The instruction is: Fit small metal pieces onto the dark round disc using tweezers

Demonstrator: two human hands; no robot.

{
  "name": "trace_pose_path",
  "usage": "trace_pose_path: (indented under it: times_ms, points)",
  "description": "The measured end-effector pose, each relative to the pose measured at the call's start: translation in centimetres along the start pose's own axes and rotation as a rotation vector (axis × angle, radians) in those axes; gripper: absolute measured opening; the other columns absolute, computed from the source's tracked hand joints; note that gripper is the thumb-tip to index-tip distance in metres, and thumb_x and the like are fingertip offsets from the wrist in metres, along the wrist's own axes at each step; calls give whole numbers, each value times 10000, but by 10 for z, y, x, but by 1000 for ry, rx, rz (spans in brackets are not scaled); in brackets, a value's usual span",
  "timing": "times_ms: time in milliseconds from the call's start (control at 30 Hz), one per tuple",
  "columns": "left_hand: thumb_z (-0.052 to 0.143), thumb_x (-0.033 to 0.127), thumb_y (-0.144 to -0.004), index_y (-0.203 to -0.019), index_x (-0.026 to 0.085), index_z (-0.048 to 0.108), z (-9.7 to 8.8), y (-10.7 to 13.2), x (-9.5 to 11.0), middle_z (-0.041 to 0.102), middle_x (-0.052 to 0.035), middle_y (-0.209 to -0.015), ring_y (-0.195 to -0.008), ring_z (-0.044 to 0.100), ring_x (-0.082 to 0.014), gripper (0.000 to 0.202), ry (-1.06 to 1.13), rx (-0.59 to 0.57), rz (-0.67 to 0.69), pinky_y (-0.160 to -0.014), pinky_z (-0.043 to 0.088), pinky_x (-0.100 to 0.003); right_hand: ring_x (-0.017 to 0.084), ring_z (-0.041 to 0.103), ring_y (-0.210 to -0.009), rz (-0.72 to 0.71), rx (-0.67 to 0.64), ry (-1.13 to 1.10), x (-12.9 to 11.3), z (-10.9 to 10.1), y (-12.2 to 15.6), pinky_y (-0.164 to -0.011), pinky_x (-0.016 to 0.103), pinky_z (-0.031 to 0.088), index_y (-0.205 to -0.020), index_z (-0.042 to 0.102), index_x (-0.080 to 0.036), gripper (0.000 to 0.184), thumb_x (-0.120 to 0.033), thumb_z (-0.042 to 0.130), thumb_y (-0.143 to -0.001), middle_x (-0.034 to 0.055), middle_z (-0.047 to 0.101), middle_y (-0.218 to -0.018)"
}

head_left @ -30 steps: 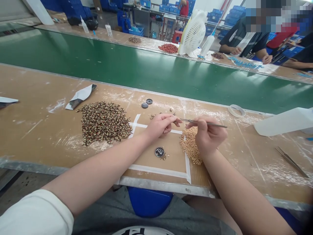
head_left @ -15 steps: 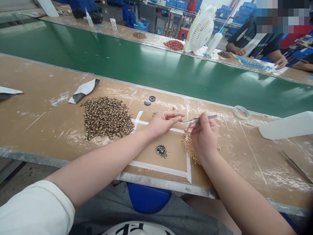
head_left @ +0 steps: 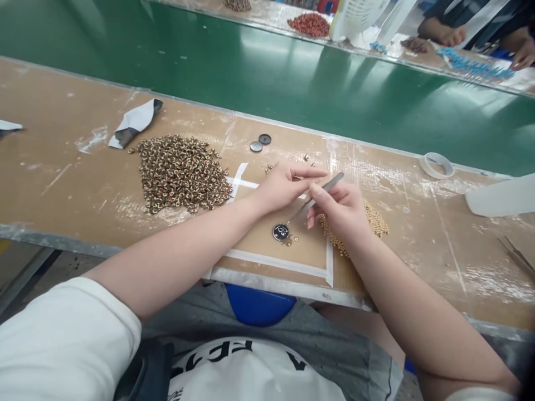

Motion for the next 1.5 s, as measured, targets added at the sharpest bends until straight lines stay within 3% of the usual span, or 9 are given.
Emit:
trace_pose_path:
  times_ms: [133,400,800,900,1033,1233,1500]
  points:
    - [695,178,-894,-1110,149,810,-2,-2,-4,805,-76,-1006,-988,725,-181,247,13,16,12,-933,556,-335,134,654,-424,12,-105,115,3,5,4,-442,231,549,-780,698,-174,338,-478,750,-918,-9,683,-562]
    - [659,108,-878,-990,152,808,-2,-6,-11,786,-64,-995,-991,717,-169,191,-23,55,52,-949,546,-328,119,656,-459,-144,-179,319,-4,10,7,-494,225,535,-731,679,-189,339,-434,702,-964,-22,675,-556]
    - [616,96,-855,-881,154,768,-2,-6,-9,754,-41,-932,-938,689,-154,165,-43,29,83,-871,532,-302,134,670,-476,-163,-221,379,-5,12,8,-502,243,536,-746,697,-199,316,-428,706,-965,-24,686,-546]
    - [624,116,-858,-863,157,750,-2,-6,-8,740,-35,-896,-878,669,-144,133,-46,39,83,-827,520,-288,142,654,-453,-156,-146,299,-7,8,8,-464,264,531,-744,693,-209,337,-468,702,-960,-16,682,-556]
    - [666,136,-867,-918,167,701,-1,-5,-5,687,-11,-841,-790,625,-107,69,-17,51,106,-764,488,-247,144,595,-411,-221,98,142,-11,-11,1,-404,292,483,-776,661,-235,348,-518,660,-977,-11,639,-558]
    - [729,206,-879,-1168,234,553,1,1,4,647,32,-830,-508,472,-33,340,52,43,-40,-511,364,-202,141,492,-376,-393,455,145,-10,-49,-16,-423,327,449,-768,582,-273,368,-528,543,-1031,-37,515,-530]
    - [742,264,-905,-1159,217,559,3,3,5,749,-50,-971,-410,443,-2,316,39,18,-150,-416,360,-189,101,480,-348,-299,566,61,2,-54,-25,-360,264,398,-734,564,-241,414,-572,621,-977,-54,519,-518]
Point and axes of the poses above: each hand's wrist, its own y-axis away from the middle knuckle, its own z-axis out of the palm, x = y × z, the point moved 2 cm from there along -y, towards the middle knuckle
